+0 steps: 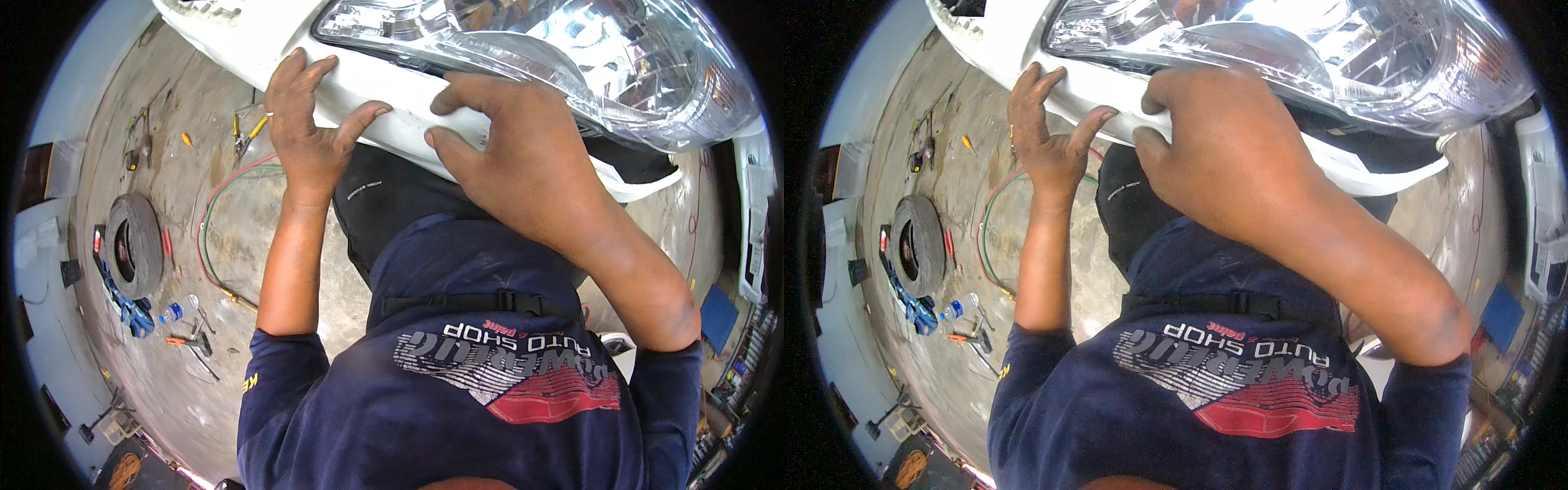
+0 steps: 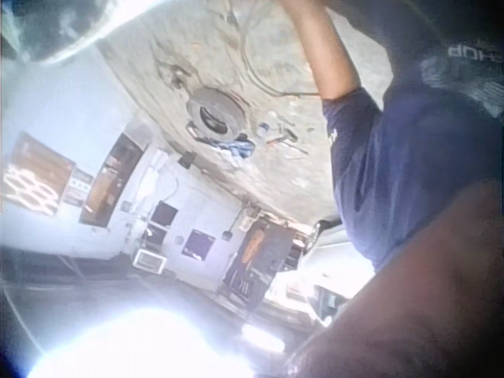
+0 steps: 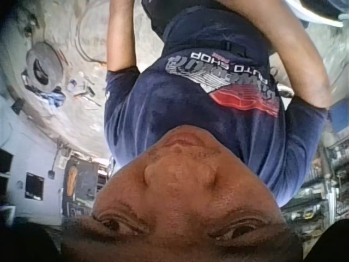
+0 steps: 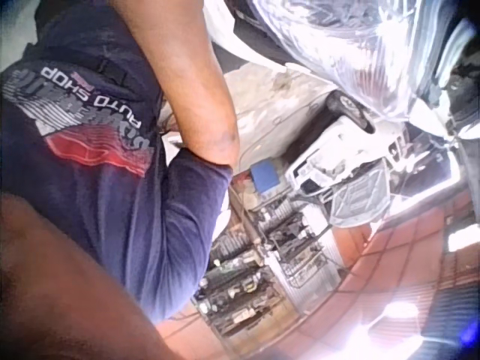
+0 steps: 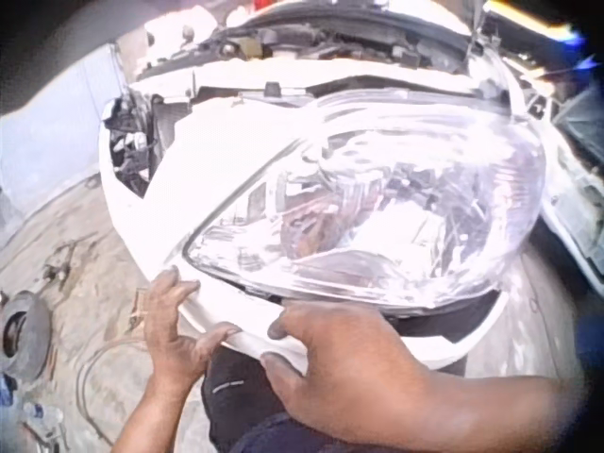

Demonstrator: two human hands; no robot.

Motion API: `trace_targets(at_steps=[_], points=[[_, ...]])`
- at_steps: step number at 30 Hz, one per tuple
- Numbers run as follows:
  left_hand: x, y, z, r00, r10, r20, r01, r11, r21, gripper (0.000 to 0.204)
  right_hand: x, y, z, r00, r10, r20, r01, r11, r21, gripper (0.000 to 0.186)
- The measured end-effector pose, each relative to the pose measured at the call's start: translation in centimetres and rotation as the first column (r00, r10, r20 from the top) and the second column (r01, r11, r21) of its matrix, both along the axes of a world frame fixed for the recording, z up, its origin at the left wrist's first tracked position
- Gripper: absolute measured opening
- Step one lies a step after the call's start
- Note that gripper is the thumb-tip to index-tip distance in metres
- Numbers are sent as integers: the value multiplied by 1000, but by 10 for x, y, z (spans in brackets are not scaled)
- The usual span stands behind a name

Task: The person uses a drill to remove screws from a white car's front bumper, then uses their hands to pull the bumper loose from the fender and adjust its position.

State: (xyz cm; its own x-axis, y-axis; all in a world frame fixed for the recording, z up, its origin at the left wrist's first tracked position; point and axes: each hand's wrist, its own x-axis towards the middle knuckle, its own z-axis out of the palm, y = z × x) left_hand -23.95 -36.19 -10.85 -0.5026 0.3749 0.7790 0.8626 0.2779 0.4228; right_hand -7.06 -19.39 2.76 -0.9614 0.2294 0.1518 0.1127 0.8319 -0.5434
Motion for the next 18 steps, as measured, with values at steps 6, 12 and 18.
trace_targets(at_steps=[6, 12, 18], points=[[2, -6, 5, 998, 55, -22, -56, 997, -51, 76, -13, 5, 34, 942, 74, 329, -38, 993, -113, 30], [36, 2, -2, 991, 71, 111, -63, 996, -69, 81, -2, 6, 10, 999, -1, -48, -8, 980, -201, 26], [46, 4, -29, 989, 18, 150, -11, 999, -48, 86, 8, -8, 13, 985, -152, -81, 88, 847, -525, 23]])
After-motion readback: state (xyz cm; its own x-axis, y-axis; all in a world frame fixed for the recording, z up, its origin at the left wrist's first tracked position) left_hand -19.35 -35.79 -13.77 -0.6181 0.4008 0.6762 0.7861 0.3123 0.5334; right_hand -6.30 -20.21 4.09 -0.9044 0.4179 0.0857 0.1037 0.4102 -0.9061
